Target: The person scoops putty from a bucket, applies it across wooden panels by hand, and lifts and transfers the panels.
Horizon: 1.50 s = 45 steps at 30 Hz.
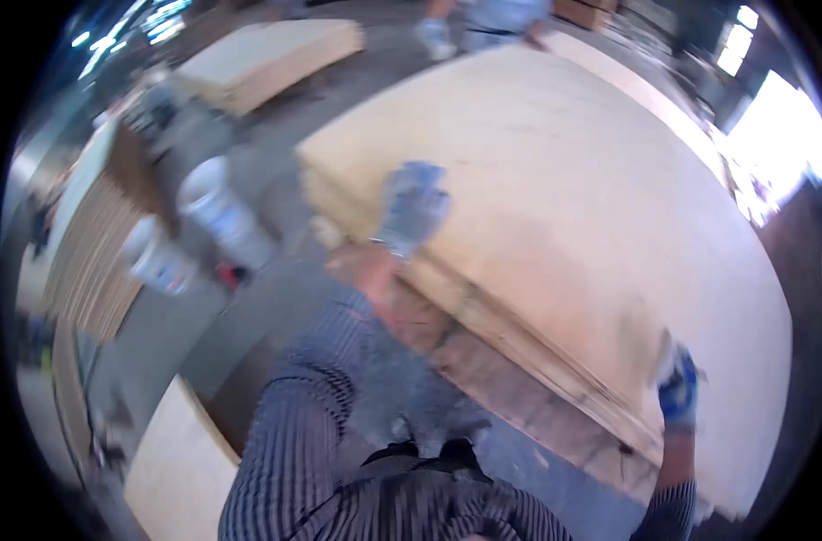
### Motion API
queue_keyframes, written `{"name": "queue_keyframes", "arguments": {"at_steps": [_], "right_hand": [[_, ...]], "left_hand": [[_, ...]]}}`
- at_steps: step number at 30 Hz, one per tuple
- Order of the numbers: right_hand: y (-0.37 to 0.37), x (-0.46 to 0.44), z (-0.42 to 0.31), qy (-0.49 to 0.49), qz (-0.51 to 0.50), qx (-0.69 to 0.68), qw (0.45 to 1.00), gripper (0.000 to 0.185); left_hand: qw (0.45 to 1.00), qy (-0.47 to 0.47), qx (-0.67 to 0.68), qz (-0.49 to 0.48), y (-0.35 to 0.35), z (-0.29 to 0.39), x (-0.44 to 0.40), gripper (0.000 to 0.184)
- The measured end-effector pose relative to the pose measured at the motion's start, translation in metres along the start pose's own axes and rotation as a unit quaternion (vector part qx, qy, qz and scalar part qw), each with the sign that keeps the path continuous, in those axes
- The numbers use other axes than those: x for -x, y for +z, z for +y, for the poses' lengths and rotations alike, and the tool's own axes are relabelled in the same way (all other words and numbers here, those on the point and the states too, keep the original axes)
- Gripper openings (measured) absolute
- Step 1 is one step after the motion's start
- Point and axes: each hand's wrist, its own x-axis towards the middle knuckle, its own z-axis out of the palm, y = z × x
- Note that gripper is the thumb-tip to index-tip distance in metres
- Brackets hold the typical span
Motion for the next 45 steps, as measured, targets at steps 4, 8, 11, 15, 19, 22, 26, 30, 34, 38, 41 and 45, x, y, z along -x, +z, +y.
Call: {"name": "queue_keyframes", "arguments": {"at_steps": [4, 8, 11, 15, 19, 22, 26, 30, 34, 38, 41, 45], "right_hand": [[-0.028, -0.063, 0.011, 0.091, 0.065, -0.053, 0.992, 0.036], [-0.064, -0.154, 0.047, 0.141, 0.13, -0.426, 0.884, 0.02], [-0.057, -0.23, 0.065, 0.147, 0.231, -0.449, 0.851, 0.018], [-0.041, -0.287, 0.096, 0.169, 0.238, -0.616, 0.732, 0.013], [-0.022, -0.351, 0.113, 0.342, 0.334, -0.084, 0.874, 0.011], [-0.026, -0.379, 0.112, 0.215, 0.126, 0.318, 0.915, 0.012], [-0.019, -0.349, 0.093, 0.151, 0.067, 0.208, 0.964, 0.018], [-0.01, -0.285, 0.055, 0.18, -0.043, 0.138, 0.973, 0.019], [0.016, -0.183, -0.002, 0.093, -0.05, 0.158, 0.982, 0.021], [0.043, -0.085, -0.051, -0.036, -0.087, 0.194, 0.976, 0.017], [0.066, -0.023, -0.089, -0.024, -0.081, 0.236, 0.968, 0.021], [0.092, 0.022, -0.125, -0.031, -0.046, 0.24, 0.969, 0.021]], "left_hand": [[0.995, 0.087, -0.019, -0.035, 0.048, -0.032, 0.005, 0.042], [0.983, -0.03, 0.025, -0.182, 0.025, -0.043, -0.004, 0.037], [0.976, -0.059, 0.046, -0.206, 0.029, -0.056, -0.005, 0.038], [0.964, -0.114, 0.053, -0.233, 0.018, -0.035, -0.012, 0.038], [0.963, -0.12, 0.075, -0.23, 0.023, -0.043, -0.013, 0.037], [0.968, -0.101, 0.071, -0.22, 0.025, -0.044, -0.011, 0.036], [0.965, -0.114, 0.078, -0.223, 0.025, -0.042, -0.01, 0.036], [0.97, -0.099, 0.063, -0.211, 0.028, -0.048, -0.009, 0.036], [0.974, -0.075, 0.047, -0.21, 0.032, -0.057, -0.004, 0.038], [0.974, -0.066, 0.035, -0.214, 0.039, -0.063, -0.002, 0.039], [0.977, -0.059, 0.017, -0.205, 0.041, -0.062, -0.001, 0.04], [0.973, -0.073, -0.009, -0.217, 0.035, -0.053, -0.004, 0.041]]}}
